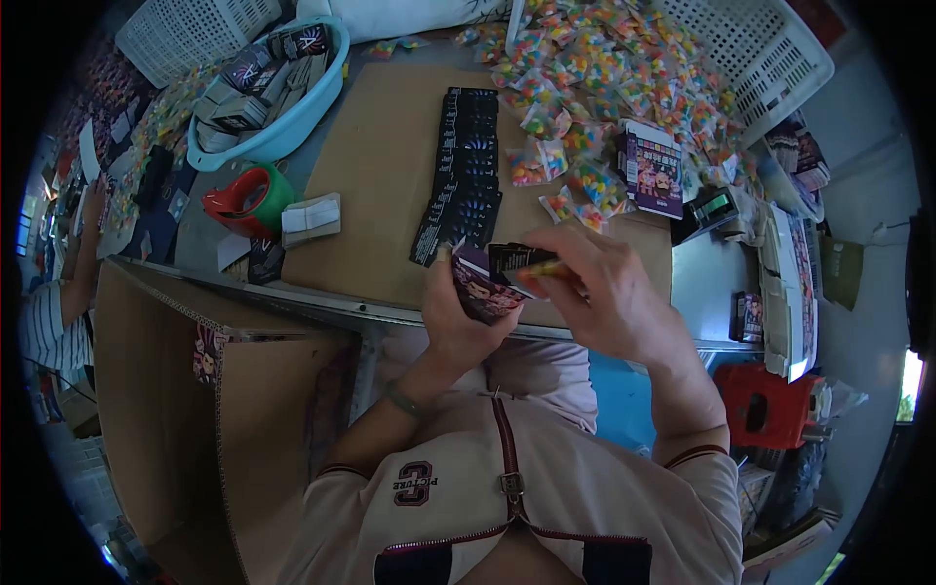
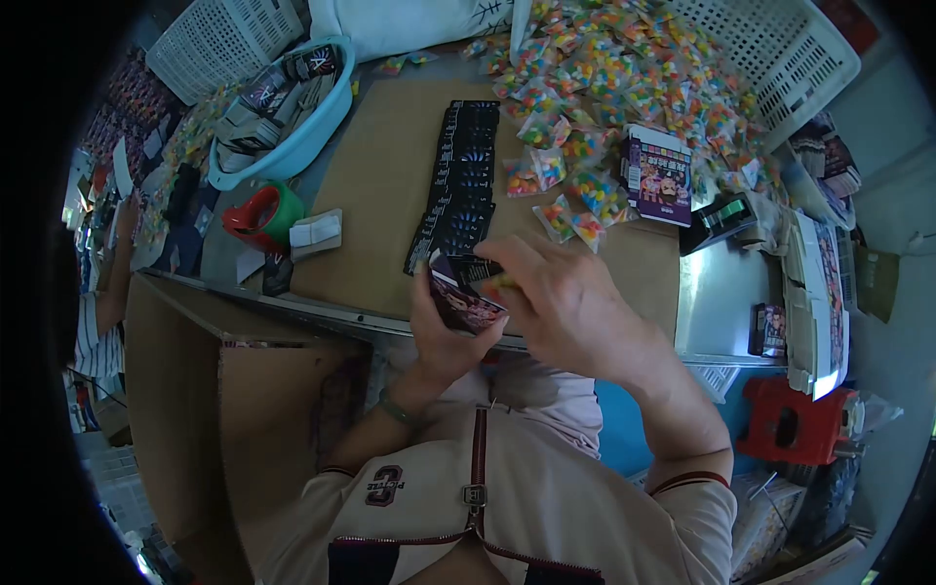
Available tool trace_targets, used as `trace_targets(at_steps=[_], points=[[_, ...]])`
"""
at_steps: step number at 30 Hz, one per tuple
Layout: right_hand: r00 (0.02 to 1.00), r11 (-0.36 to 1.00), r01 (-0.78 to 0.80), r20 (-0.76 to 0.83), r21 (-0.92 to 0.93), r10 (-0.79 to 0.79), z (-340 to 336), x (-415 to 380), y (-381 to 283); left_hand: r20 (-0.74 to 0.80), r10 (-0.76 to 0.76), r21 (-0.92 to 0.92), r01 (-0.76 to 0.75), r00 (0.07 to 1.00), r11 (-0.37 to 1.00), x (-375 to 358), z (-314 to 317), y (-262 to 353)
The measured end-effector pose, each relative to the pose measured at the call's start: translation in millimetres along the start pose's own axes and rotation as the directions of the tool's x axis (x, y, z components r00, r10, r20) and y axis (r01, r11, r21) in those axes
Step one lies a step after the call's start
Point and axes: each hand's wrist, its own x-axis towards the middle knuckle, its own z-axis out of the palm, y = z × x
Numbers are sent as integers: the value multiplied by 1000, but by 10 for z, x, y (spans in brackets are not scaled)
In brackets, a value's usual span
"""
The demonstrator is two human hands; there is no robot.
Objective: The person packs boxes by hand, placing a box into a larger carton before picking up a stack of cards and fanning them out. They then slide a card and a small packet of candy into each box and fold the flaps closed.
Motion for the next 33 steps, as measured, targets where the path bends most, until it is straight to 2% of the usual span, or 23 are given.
trace_targets(at_steps=[1,2,3,5,6,8,10,11,13,15,17,20,22,23,25,26,28,30,32,33], points=[[995,989,90,58,-119,-84,-17,44,-24,-65,100,84,-94,993,992,-9,32,-52],[994,987,96,58,-127,-89,-77,71,-88,-124,198,174,-175,972,969,-19,47,-78],[996,993,94,-1,-69,-95,-157,103,-178,-132,201,171,-178,971,969,-12,33,-55],[993,994,105,-54,-16,-105,-189,149,-266,-131,75,128,-58,989,990,5,0,-5],[990,990,139,-37,-27,-140,-154,176,-309,-137,76,124,-59,988,990,2,-5,-2],[985,984,171,-23,-41,-172,-87,202,-294,-121,189,143,-172,974,975,-15,-10,-7],[992,948,127,47,-293,-119,40,237,-108,-137,205,125,-188,969,974,-57,32,-76],[991,946,132,50,-296,-123,44,231,-92,-155,217,110,-201,964,973,-67,52,-106],[951,945,219,270,-244,-150,26,199,-65,-186,274,167,-245,944,955,-46,53,-62],[944,923,256,279,-286,-175,206,220,-133,-201,331,220,-287,922,932,-75,107,-62],[938,900,286,288,-329,-193,319,216,-136,-131,248,54,-243,960,968,-154,218,-143],[938,905,322,225,-278,-265,361,202,-53,-162,224,35,-222,961,974,-167,203,-113],[964,956,232,-92,-178,-250,296,129,38,-189,225,76,-215,956,974,-159,156,-21],[964,956,235,-84,-176,-252,277,49,101,-209,241,120,-220,948,968,-143,144,1],[948,988,27,-309,-151,-73,314,-215,207,-214,186,55,-179,959,982,-141,186,-67],[949,988,24,-306,-151,-70,378,-313,204,-212,133,-10,-138,968,990,-144,209,-93],[922,991,-66,-387,-119,15,540,-481,194,-213,137,-16,-144,967,989,-149,230,-107],[915,995,-66,-402,-79,29,780,-572,264,-201,144,-18,-150,969,988,-166,214,-116],[901,999,-48,-433,-22,34,1015,-690,382,-166,342,85,-332,925,940,-128,120,-117],[899,999,-52,-436,-14,40,1024,-701,379,-159,342,90,-331,926,939,-82,51,-148]])
